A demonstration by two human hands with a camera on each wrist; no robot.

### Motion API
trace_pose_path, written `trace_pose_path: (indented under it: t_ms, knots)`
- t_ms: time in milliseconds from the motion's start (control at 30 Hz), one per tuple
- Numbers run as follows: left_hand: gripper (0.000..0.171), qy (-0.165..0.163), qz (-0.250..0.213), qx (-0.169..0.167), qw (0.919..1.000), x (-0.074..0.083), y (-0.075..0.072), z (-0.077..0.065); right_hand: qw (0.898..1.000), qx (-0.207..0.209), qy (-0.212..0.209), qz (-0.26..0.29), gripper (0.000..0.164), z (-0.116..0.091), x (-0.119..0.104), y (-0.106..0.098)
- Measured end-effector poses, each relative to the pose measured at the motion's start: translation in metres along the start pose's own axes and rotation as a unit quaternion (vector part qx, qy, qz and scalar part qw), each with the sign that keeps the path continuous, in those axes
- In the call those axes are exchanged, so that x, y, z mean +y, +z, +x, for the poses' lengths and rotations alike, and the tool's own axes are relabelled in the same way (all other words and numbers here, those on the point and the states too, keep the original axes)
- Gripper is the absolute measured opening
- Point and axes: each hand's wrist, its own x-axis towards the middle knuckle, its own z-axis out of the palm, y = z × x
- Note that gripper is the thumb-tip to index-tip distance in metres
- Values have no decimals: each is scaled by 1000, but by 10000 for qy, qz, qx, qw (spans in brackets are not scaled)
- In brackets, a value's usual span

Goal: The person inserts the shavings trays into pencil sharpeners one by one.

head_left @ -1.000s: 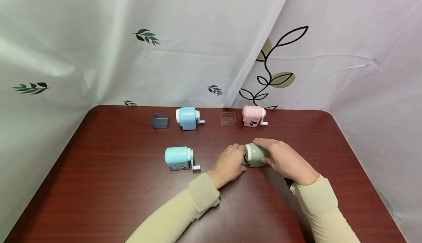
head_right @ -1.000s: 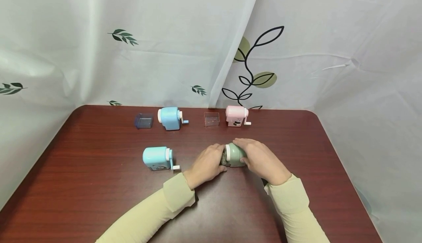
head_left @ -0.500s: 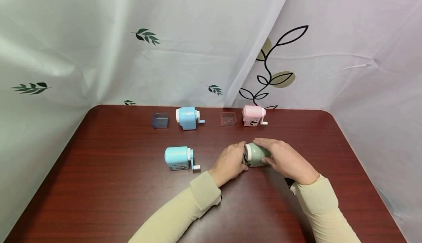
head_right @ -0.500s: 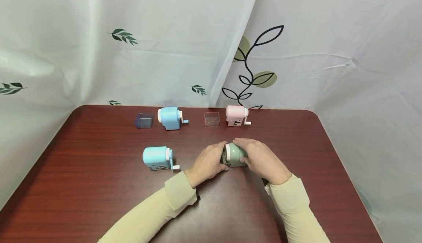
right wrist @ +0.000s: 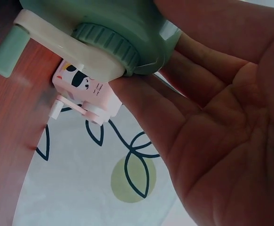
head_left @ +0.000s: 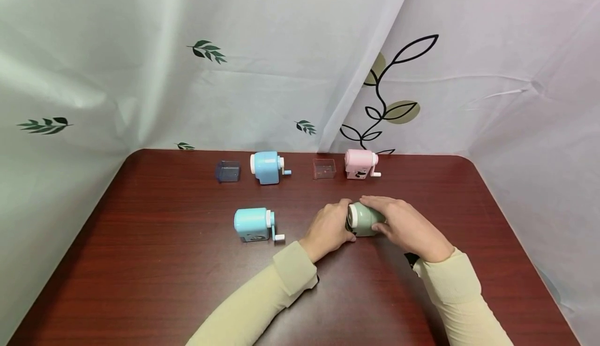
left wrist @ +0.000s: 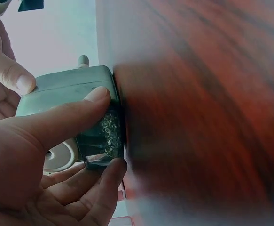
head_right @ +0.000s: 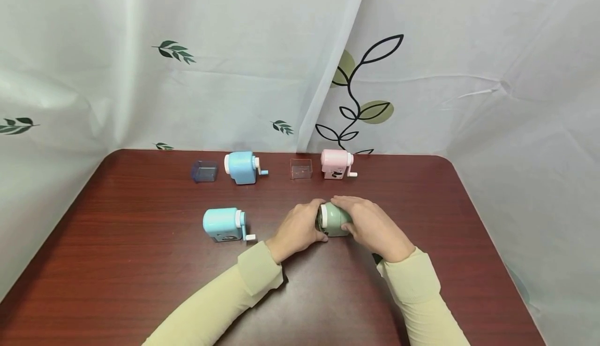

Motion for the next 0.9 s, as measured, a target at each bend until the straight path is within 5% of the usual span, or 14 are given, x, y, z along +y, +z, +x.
trace_pose_path:
  t_ms: [900]
  knots:
    - [86, -447, -237, -27, 9987, 4, 1, 5, 9999, -84, 82, 98, 58, 1, 3, 1]
